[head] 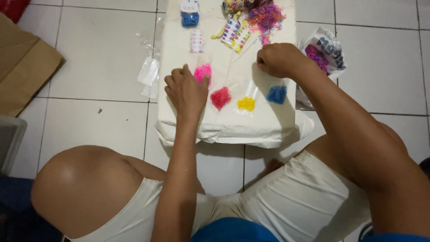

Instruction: Sorting small colorful rubber bands into piles by color on a white surface.

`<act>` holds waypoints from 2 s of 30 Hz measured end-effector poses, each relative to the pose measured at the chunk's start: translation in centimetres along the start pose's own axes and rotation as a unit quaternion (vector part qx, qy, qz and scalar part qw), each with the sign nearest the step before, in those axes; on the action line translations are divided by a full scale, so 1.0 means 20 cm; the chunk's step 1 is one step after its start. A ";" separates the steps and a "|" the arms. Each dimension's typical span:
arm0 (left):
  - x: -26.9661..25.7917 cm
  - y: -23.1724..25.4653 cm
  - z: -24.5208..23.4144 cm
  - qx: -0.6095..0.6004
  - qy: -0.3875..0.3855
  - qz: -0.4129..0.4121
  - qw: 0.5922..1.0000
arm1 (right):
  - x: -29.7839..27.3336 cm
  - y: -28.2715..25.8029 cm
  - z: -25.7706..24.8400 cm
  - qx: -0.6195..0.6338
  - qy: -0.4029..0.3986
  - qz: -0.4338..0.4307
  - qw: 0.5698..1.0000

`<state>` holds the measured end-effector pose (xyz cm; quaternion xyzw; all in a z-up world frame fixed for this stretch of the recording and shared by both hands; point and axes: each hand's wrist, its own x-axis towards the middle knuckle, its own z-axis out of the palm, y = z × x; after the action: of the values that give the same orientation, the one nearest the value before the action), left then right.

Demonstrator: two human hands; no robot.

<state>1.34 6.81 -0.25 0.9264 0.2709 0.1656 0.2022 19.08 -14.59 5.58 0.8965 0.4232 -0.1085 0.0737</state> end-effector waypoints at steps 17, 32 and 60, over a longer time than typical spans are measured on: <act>0.01 0.24 -0.11 -0.228 0.003 0.092 0.969 | -0.20 -0.11 -0.32 0.146 0.302 -0.168 0.927; -0.07 0.37 -0.17 -0.337 -0.043 0.164 0.926 | -0.35 -0.15 -0.40 0.144 0.283 -0.167 0.933; 0.01 0.07 0.04 -0.089 -0.119 0.109 0.983 | -0.16 -0.04 -0.26 0.179 0.135 -0.052 0.973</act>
<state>2.42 5.68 -0.29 0.9418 0.1268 0.0986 0.2955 17.18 -15.37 11.37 0.8784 0.4489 -0.0642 -0.1509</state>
